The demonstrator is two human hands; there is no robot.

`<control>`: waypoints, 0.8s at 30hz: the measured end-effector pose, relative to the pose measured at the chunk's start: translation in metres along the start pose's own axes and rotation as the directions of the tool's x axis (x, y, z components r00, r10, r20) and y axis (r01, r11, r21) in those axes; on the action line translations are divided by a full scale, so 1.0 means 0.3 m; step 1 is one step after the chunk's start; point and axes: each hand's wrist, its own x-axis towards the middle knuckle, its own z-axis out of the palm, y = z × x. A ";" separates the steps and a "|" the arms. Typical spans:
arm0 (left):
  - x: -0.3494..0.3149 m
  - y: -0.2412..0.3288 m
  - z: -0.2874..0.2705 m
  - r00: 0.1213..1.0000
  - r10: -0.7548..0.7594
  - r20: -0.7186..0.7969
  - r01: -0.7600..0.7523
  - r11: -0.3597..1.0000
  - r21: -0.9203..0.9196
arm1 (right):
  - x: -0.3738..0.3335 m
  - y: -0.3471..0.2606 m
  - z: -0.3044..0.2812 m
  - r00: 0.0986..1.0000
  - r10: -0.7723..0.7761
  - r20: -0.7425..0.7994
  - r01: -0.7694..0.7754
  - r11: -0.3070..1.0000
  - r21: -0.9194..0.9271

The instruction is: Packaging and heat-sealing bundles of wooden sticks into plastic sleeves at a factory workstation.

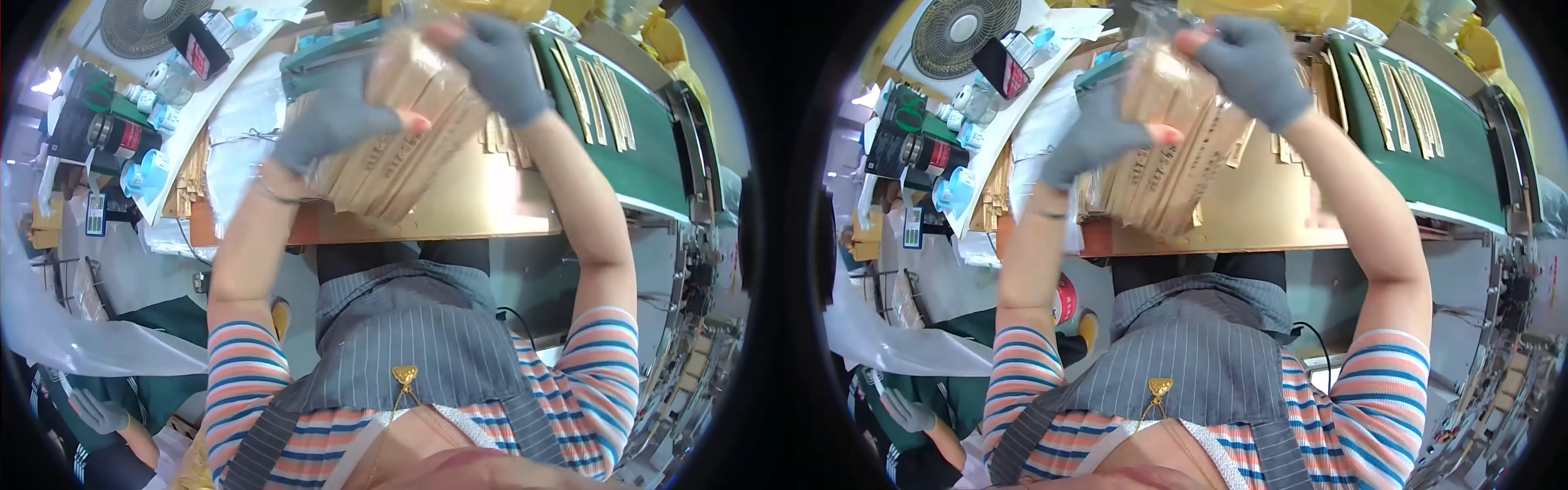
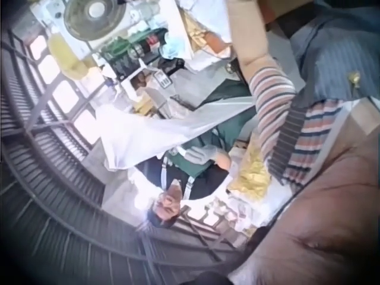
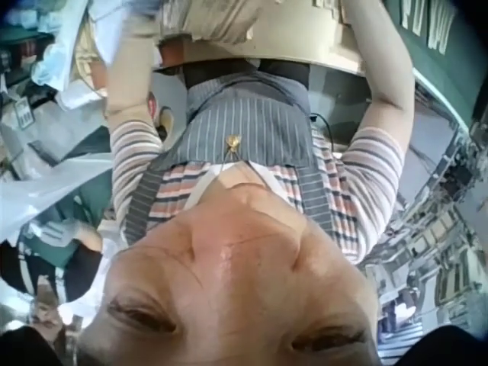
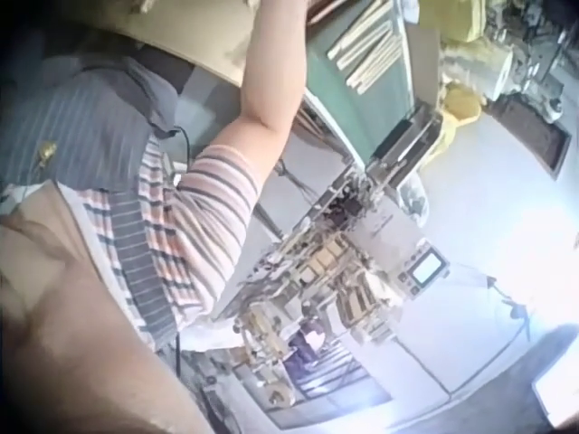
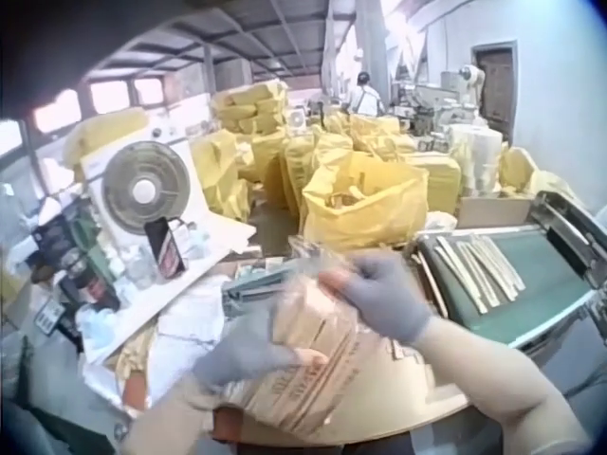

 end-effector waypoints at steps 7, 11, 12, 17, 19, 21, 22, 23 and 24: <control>-0.135 -0.484 0.009 0.589 -0.804 0.082 0.783 0.544 -0.301 | 0.386 0.521 0.245 0.915 -0.123 -0.383 -0.059 0.901 -0.430; -0.104 -0.615 -0.095 0.630 -0.774 -0.065 0.720 0.613 -0.325 | 0.512 0.202 0.331 0.939 -0.128 -0.319 -0.007 0.921 -0.389; -0.121 -0.679 -0.135 0.631 -0.770 -0.095 0.714 0.624 -0.317 | 0.500 0.072 0.311 0.957 -0.141 -0.255 0.059 0.951 -0.305; -0.091 -0.760 -0.111 0.538 -0.832 -0.133 0.813 0.554 -0.180 | 0.516 0.508 0.342 0.983 0.042 -0.180 -0.158 0.695 -0.702; -0.088 -0.752 -0.103 0.560 -0.817 -0.139 0.773 0.575 -0.268 | 0.484 0.582 0.372 0.976 0.014 -0.219 -0.161 0.723 -0.672; -0.086 -0.726 -0.123 0.529 -0.848 -0.043 0.804 0.517 -0.294 | 0.497 0.586 0.365 0.981 0.064 -0.186 -0.172 0.735 -0.656; -0.085 -0.716 -0.131 0.521 -0.853 -0.030 0.811 0.506 -0.294 | 0.501 0.566 0.371 0.981 0.102 -0.167 -0.186 0.746 -0.640; -0.085 -0.707 -0.137 0.506 -0.861 -0.050 0.827 0.501 -0.255 | 0.493 0.573 0.386 0.977 0.122 -0.173 -0.207 0.727 -0.655; -0.080 -0.706 -0.141 0.497 -0.865 -0.075 0.838 0.501 -0.218 | 0.493 0.579 0.391 0.976 0.128 -0.176 -0.214 0.722 -0.658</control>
